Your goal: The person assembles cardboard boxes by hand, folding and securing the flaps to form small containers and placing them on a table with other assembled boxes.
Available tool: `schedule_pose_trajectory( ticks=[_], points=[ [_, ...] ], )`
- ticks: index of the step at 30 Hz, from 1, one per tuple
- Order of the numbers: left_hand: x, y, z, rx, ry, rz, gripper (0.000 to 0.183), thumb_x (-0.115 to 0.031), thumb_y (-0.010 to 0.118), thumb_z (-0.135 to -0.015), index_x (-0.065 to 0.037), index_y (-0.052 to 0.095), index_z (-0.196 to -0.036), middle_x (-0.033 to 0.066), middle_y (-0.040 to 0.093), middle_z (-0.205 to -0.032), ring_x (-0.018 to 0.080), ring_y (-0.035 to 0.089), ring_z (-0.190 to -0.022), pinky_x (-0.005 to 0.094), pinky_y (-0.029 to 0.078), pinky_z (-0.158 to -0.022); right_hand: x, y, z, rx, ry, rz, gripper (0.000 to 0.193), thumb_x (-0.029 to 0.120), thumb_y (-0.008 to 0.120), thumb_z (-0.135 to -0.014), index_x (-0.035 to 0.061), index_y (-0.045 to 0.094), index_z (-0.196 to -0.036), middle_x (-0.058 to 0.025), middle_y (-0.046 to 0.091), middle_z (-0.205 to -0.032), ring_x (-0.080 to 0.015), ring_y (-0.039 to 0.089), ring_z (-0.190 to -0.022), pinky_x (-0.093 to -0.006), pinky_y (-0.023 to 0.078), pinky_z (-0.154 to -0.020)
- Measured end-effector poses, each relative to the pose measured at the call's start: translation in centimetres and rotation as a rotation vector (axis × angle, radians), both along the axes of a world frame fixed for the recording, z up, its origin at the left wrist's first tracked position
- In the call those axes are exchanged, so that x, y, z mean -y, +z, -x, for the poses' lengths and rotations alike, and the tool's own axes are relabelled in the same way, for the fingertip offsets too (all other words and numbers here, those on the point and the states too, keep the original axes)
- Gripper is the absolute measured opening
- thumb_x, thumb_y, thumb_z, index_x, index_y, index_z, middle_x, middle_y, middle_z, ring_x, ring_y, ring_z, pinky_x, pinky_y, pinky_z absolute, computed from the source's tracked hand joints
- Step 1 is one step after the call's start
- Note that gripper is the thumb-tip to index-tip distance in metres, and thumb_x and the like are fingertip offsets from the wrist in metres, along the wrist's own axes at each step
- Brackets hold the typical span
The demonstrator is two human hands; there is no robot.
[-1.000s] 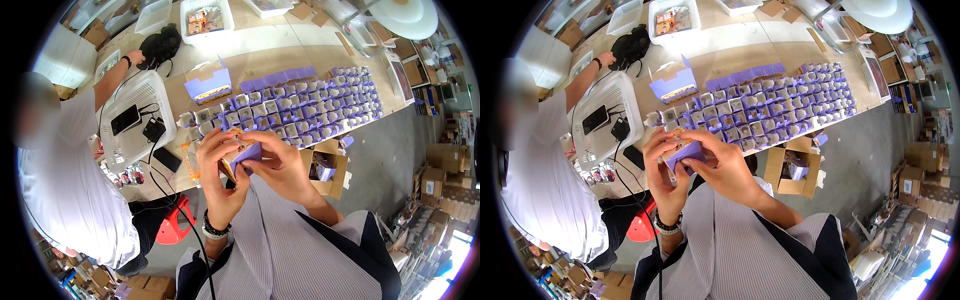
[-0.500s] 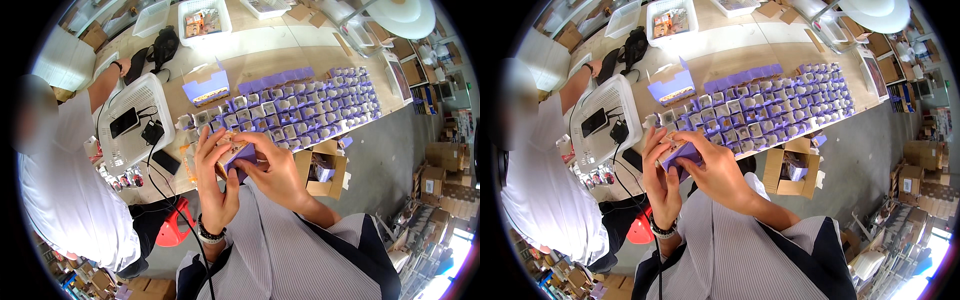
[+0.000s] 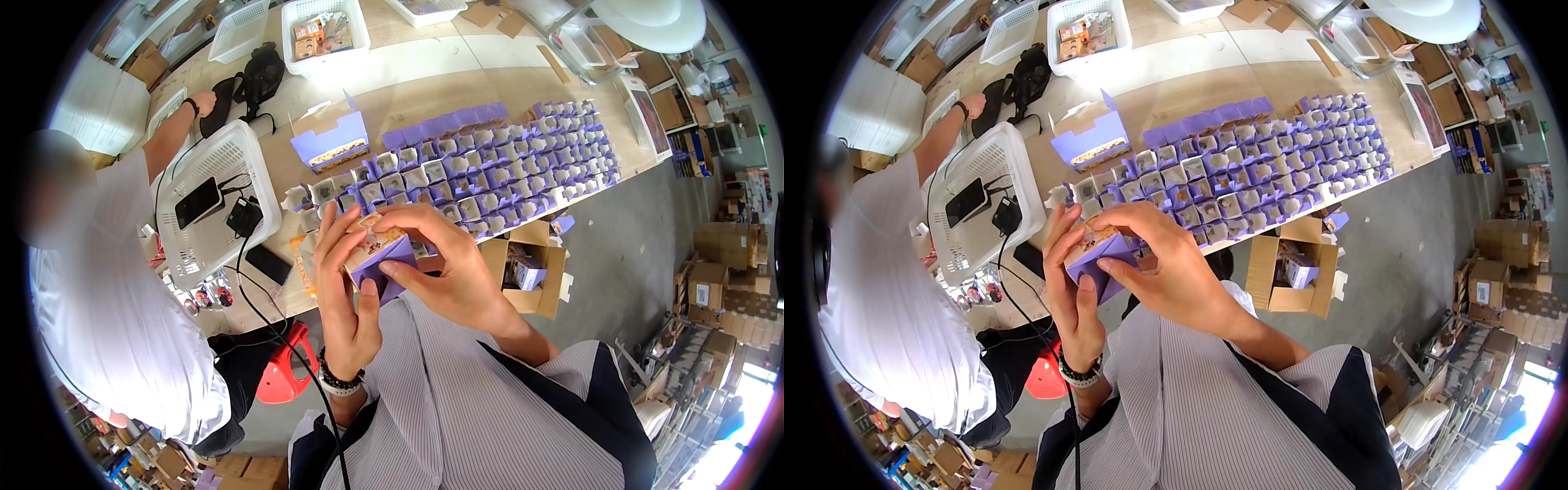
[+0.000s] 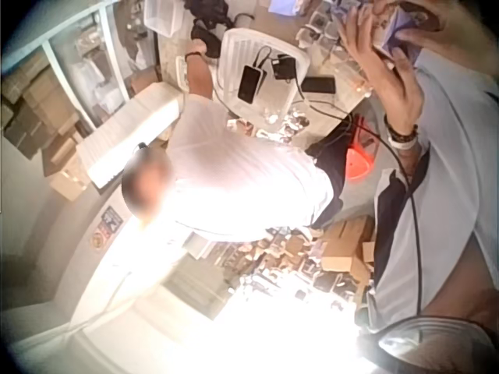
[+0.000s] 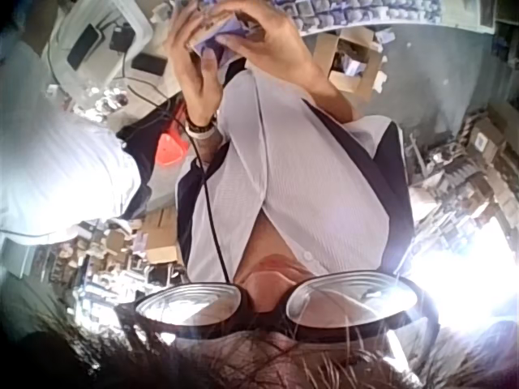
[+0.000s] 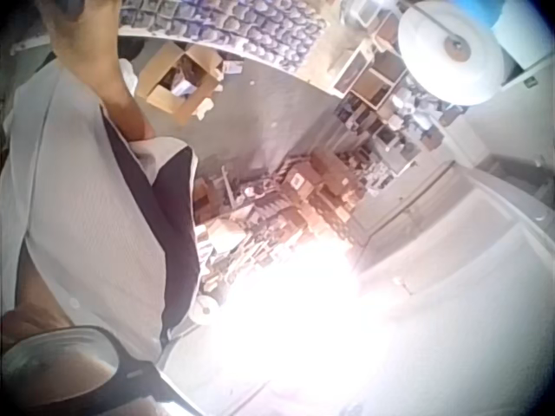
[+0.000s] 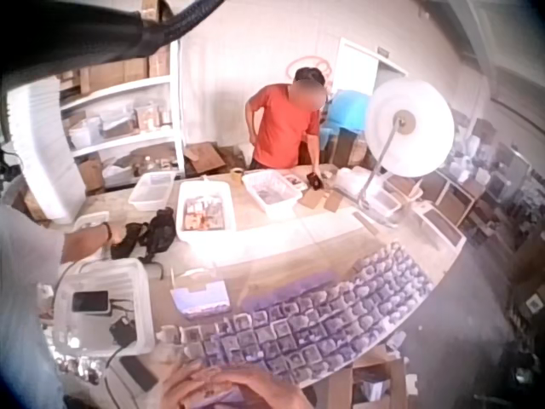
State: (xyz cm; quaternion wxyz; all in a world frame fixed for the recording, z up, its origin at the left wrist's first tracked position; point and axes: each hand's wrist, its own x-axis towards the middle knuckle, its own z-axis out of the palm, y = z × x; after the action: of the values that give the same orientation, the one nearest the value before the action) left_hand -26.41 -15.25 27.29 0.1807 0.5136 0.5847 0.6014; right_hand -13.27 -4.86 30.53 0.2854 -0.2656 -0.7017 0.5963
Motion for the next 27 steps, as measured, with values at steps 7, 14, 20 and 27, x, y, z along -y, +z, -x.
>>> schedule_pose_trajectory(
  ticks=[7,14,20,27],
  points=[
    [0.0,-0.1,-0.3,-0.032,-0.023,0.019,0.044,-0.020,0.050,-0.105,0.001,0.050,-0.143,0.0224,0.044,-0.157,0.0456,0.026,-0.156,0.0545,0.024,-0.124,-0.1,-0.6,0.0,0.003,-0.003,0.034,0.042,-0.004,0.072,-0.087,0.0091,0.060,-0.126,-0.0059,0.058,-0.126,-0.0201,0.064,-0.111,-0.0298,0.063,-0.074],
    [0.0,-0.5,0.2,0.088,-0.040,-0.010,0.047,-0.019,0.052,-0.104,0.001,0.047,-0.146,0.0235,0.044,-0.158,0.0442,0.025,-0.157,0.0537,0.020,-0.125,-0.6,0.0,-0.2,-0.030,0.101,0.094,0.049,-0.008,0.068,-0.092,0.0076,0.057,-0.137,-0.0101,0.051,-0.145,-0.0202,0.057,-0.129,-0.0321,0.062,-0.094],
    [0.0,-1.1,1.2,0.193,-0.153,-0.020,0.061,-0.012,0.064,-0.096,-0.001,0.042,-0.152,0.0234,0.035,-0.164,0.0403,0.025,-0.158,0.0524,0.024,-0.124,-1.3,-0.8,-0.8,-0.122,0.182,0.193,0.051,-0.007,0.059,-0.099,0.0039,0.051,-0.149,-0.0160,0.047,-0.153,-0.0243,0.051,-0.139,-0.0319,0.059,-0.098],
    [-1.1,-2.1,0.5,0.104,-0.156,0.229,0.096,0.014,0.084,-0.067,-0.008,0.044,-0.151,0.0202,0.040,-0.158,0.0373,0.037,-0.152,0.0420,0.054,-0.106,-2.9,-1.7,-3.1,0.035,0.152,-0.027,0.070,0.003,0.079,-0.086,0.0138,0.053,-0.150,-0.0101,0.053,-0.149,-0.0290,0.056,-0.131,-0.0411,0.059,-0.095]
  ],
)
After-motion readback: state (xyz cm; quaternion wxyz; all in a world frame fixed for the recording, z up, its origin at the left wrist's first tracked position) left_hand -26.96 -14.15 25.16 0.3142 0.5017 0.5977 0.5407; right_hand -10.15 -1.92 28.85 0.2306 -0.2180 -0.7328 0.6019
